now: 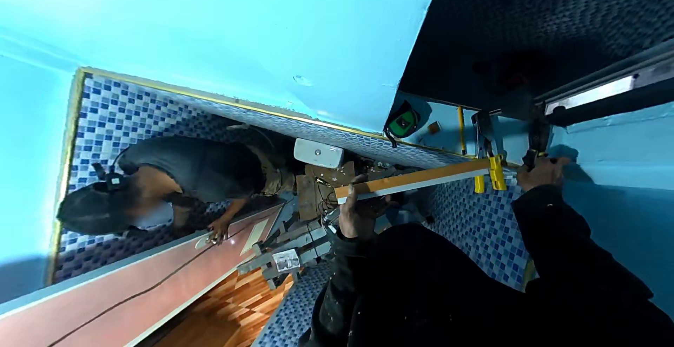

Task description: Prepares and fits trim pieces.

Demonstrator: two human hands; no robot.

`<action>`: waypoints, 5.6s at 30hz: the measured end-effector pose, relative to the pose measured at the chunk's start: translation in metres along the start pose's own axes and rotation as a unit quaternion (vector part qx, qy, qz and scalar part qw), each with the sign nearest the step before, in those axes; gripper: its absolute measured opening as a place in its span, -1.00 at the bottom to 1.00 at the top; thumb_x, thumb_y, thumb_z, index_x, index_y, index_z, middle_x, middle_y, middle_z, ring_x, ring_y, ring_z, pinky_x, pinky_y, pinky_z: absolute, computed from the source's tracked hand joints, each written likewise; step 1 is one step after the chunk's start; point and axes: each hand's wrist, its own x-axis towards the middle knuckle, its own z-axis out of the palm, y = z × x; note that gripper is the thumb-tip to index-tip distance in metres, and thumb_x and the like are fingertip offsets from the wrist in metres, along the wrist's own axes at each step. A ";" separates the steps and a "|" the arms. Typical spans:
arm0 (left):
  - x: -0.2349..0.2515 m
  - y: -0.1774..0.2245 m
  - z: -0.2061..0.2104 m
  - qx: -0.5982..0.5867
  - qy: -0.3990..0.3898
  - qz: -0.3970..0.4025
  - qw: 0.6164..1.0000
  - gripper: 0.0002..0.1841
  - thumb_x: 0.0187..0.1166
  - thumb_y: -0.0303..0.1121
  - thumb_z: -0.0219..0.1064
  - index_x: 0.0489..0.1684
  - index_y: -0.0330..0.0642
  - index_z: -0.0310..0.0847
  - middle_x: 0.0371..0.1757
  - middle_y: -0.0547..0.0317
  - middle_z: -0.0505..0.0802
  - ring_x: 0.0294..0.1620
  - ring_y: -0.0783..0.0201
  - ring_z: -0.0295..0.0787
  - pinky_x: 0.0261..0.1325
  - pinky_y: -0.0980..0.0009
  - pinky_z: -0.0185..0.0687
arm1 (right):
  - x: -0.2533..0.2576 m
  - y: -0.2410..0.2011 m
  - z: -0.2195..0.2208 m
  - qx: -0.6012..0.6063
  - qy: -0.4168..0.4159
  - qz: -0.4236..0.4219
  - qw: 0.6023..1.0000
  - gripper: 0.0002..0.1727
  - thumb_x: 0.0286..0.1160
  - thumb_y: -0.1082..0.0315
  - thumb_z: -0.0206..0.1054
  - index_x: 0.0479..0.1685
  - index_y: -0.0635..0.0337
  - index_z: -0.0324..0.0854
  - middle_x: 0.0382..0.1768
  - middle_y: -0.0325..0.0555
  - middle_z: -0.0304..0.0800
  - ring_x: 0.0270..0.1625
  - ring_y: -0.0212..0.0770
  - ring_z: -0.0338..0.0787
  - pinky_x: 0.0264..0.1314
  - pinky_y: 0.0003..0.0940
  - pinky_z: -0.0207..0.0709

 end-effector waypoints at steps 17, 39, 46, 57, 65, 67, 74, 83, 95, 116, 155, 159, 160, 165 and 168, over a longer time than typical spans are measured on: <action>0.009 0.021 -0.019 -0.053 0.002 -0.041 0.998 0.00 0.52 0.60 -0.44 0.16 -0.17 0.56 -0.07 -0.24 0.87 -0.10 -0.20 0.89 -0.08 -0.12 0.84 | -0.219 -0.013 -0.068 0.482 0.035 -0.164 0.860 -0.64 0.54 0.33 0.33 0.18 0.40 0.48 -0.21 -0.18 0.84 -0.29 -0.24 0.93 -0.16 -0.22 0.91; -0.020 0.065 -0.068 -0.080 -0.014 0.055 0.995 -0.06 0.53 0.57 -0.56 -0.15 0.08 0.68 -0.11 0.07 0.95 -0.10 0.09 0.93 -0.14 0.11 0.85 | -0.422 -0.131 0.011 0.333 -0.374 -0.280 0.819 -0.61 0.39 0.42 0.30 0.23 0.32 0.55 0.08 -0.14 0.93 0.16 -0.38 0.87 0.28 -0.41 0.70; -0.024 0.072 -0.070 -0.086 0.000 0.062 0.994 0.05 0.34 0.68 -0.69 -0.16 0.11 0.65 -0.03 0.09 0.95 -0.06 0.09 0.93 -0.21 0.12 0.85 | -0.439 -0.147 0.009 0.343 -0.361 -0.259 0.828 -0.62 0.42 0.38 0.32 0.21 0.32 0.56 0.05 -0.14 0.93 0.14 -0.39 0.87 0.26 -0.41 0.70; -0.021 0.074 -0.071 -0.086 -0.015 0.092 0.992 0.02 0.40 0.64 -0.65 -0.11 0.09 0.66 -0.07 0.10 0.94 -0.08 0.14 0.93 -0.15 0.17 0.87 | -0.446 -0.158 0.005 0.308 -0.357 -0.259 0.843 -0.54 0.43 0.29 0.34 0.30 0.31 0.53 0.10 -0.15 0.90 0.16 -0.43 0.84 0.28 -0.47 0.67; -0.025 0.076 -0.069 -0.080 0.008 0.074 0.994 -0.02 0.50 0.55 -0.71 -0.10 0.07 0.62 -0.12 0.14 0.95 -0.10 0.17 0.94 -0.15 0.22 0.85 | -0.443 -0.155 -0.002 0.312 -0.392 -0.255 0.827 -0.50 0.37 0.29 0.40 0.30 0.29 0.53 0.13 -0.15 0.89 0.19 -0.43 0.83 0.29 -0.46 0.66; -0.025 0.073 -0.069 -0.084 0.008 0.072 0.994 -0.01 0.48 0.58 -0.68 -0.13 0.08 0.65 -0.13 0.14 0.95 -0.13 0.18 0.94 -0.19 0.21 0.86 | -0.441 -0.154 -0.004 0.319 -0.409 -0.244 0.819 -0.52 0.36 0.30 0.40 0.29 0.26 0.52 0.13 -0.16 0.89 0.19 -0.42 0.83 0.28 -0.45 0.66; -0.027 0.073 -0.065 -0.096 0.009 0.061 0.993 -0.01 0.50 0.54 -0.73 -0.14 0.07 0.62 -0.18 0.15 0.96 -0.15 0.17 0.95 -0.17 0.17 0.89 | -0.441 -0.149 -0.007 0.328 -0.417 -0.235 0.814 -0.53 0.38 0.32 0.39 0.30 0.27 0.52 0.10 -0.15 0.90 0.17 -0.39 0.85 0.26 -0.43 0.68; -0.024 0.061 -0.076 -0.067 -0.025 0.083 0.994 0.02 0.43 0.61 -0.70 -0.12 0.10 0.66 -0.09 0.13 0.96 -0.07 0.12 0.95 -0.12 0.07 0.88 | -0.441 -0.148 -0.006 0.319 -0.415 -0.232 0.820 -0.55 0.41 0.30 0.38 0.28 0.26 0.53 0.10 -0.17 0.90 0.16 -0.43 0.84 0.27 -0.45 0.67; -0.028 0.063 -0.068 -0.067 0.031 0.075 0.994 0.00 0.50 0.54 -0.75 -0.11 0.03 0.61 -0.19 0.08 0.94 -0.17 0.09 0.94 -0.21 0.07 0.87 | -0.443 -0.147 -0.004 0.337 -0.403 -0.231 0.819 -0.59 0.44 0.30 0.36 0.23 0.28 0.54 0.03 -0.18 0.91 0.10 -0.44 0.85 0.21 -0.47 0.69; -0.029 0.060 -0.073 -0.069 0.016 0.091 0.993 0.02 0.44 0.60 -0.74 -0.20 0.09 0.65 -0.23 0.20 0.94 -0.21 0.23 0.92 -0.23 0.19 0.86 | -0.449 -0.148 -0.002 0.378 -0.416 -0.207 0.801 -0.63 0.46 0.30 0.37 0.21 0.24 0.55 -0.02 -0.23 0.90 0.03 -0.45 0.84 0.14 -0.49 0.68; -0.037 0.057 -0.071 -0.074 0.014 0.112 0.991 0.01 0.51 0.54 -0.72 -0.25 0.05 0.67 -0.24 0.16 0.95 -0.16 0.20 0.94 -0.13 0.17 0.87 | -0.453 -0.136 0.008 0.396 -0.388 -0.250 0.793 -0.77 0.52 0.34 0.28 0.07 0.22 0.61 -0.11 -0.25 0.90 -0.09 -0.48 0.81 0.04 -0.52 0.65; -0.035 0.054 -0.074 -0.068 0.011 0.130 0.989 0.01 0.52 0.53 -0.73 -0.25 0.03 0.67 -0.24 0.13 0.95 -0.15 0.19 0.94 -0.11 0.17 0.87 | -0.454 -0.134 0.012 0.395 -0.371 -0.265 0.797 -0.81 0.52 0.31 0.29 -0.04 0.20 0.63 -0.22 -0.29 0.84 -0.16 -0.49 0.78 -0.03 -0.53 0.65; -0.035 0.054 -0.074 -0.068 0.010 0.134 0.989 0.01 0.53 0.52 -0.72 -0.25 0.03 0.68 -0.23 0.13 0.95 -0.15 0.19 0.94 -0.10 0.17 0.87 | -0.455 -0.134 0.012 0.396 -0.367 -0.266 0.799 -0.81 0.52 0.30 0.29 -0.05 0.20 0.63 -0.25 -0.30 0.81 -0.19 -0.50 0.76 -0.06 -0.54 0.64; -0.039 0.056 -0.073 -0.073 -0.016 0.131 0.989 -0.01 0.52 0.53 -0.72 -0.24 0.07 0.67 -0.23 0.18 0.94 -0.13 0.24 0.93 -0.09 0.20 0.87 | -0.458 -0.132 0.016 0.391 -0.340 -0.273 0.811 -0.78 0.51 0.25 0.32 -0.07 0.21 0.61 -0.37 -0.37 0.67 -0.32 -0.57 0.65 -0.17 -0.61 0.58; -0.038 0.056 -0.073 -0.068 -0.017 0.126 0.990 -0.01 0.52 0.54 -0.69 -0.22 0.05 0.67 -0.21 0.15 0.95 -0.12 0.20 0.94 -0.11 0.17 0.88 | -0.460 -0.132 0.018 0.387 -0.318 -0.279 0.819 -0.74 0.50 0.23 0.34 -0.05 0.24 0.64 -0.34 -0.34 0.71 -0.29 -0.58 0.69 -0.14 -0.61 0.62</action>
